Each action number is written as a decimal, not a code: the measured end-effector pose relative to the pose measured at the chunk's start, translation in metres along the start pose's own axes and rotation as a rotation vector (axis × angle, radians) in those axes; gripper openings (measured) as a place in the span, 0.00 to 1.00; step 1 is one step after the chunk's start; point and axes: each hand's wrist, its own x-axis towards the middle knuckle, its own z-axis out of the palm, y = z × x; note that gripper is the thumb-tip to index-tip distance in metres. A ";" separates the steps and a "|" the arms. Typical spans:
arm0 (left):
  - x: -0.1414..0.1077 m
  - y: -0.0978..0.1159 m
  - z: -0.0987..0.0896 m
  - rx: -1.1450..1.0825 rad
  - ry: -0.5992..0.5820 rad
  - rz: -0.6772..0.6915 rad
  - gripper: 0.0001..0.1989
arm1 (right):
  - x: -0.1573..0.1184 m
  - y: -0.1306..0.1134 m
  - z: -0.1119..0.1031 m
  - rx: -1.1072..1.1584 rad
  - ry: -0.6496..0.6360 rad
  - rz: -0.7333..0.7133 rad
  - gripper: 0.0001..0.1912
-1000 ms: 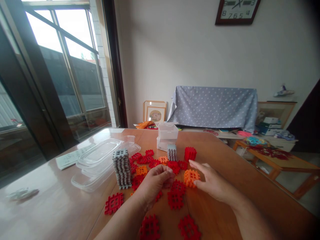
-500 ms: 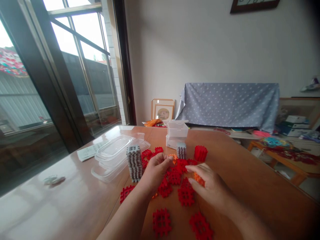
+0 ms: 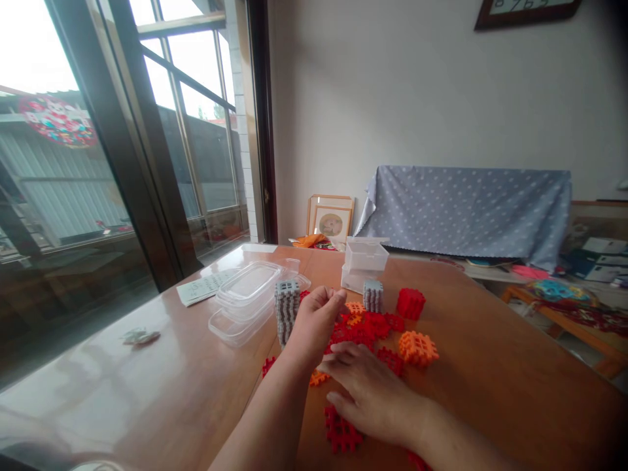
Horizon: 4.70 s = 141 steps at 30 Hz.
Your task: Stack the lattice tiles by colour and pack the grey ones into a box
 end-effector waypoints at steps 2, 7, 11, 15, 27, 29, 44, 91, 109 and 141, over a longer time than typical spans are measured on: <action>-0.001 -0.001 0.003 -0.015 -0.003 -0.007 0.18 | 0.012 -0.005 0.010 -0.040 -0.031 -0.007 0.17; -0.003 -0.002 0.008 -0.056 -0.018 0.010 0.17 | 0.033 -0.012 0.029 -0.139 0.005 0.064 0.17; -0.003 -0.004 0.009 -0.050 -0.050 0.018 0.16 | 0.038 -0.014 0.031 -0.191 0.064 0.084 0.14; -0.002 -0.007 0.011 -0.022 -0.063 0.016 0.16 | 0.036 -0.014 0.029 -0.248 0.094 0.047 0.10; 0.000 -0.005 0.017 0.082 0.026 0.102 0.17 | -0.009 0.021 -0.007 0.222 0.517 0.190 0.14; 0.000 -0.007 0.020 0.077 0.000 0.077 0.17 | -0.017 0.033 -0.015 0.447 0.625 0.293 0.17; -0.014 -0.037 0.048 -0.131 -0.182 -0.237 0.13 | -0.032 0.066 -0.022 0.895 0.782 0.519 0.25; -0.008 -0.033 0.042 -0.131 -0.151 -0.323 0.18 | -0.093 0.156 -0.049 0.536 0.396 0.586 0.40; -0.009 -0.029 0.041 -0.132 -0.146 -0.321 0.17 | -0.099 0.173 -0.045 0.626 0.351 0.498 0.41; 0.000 0.017 -0.012 -0.296 0.244 0.166 0.17 | 0.047 0.039 0.006 0.023 0.107 0.169 0.26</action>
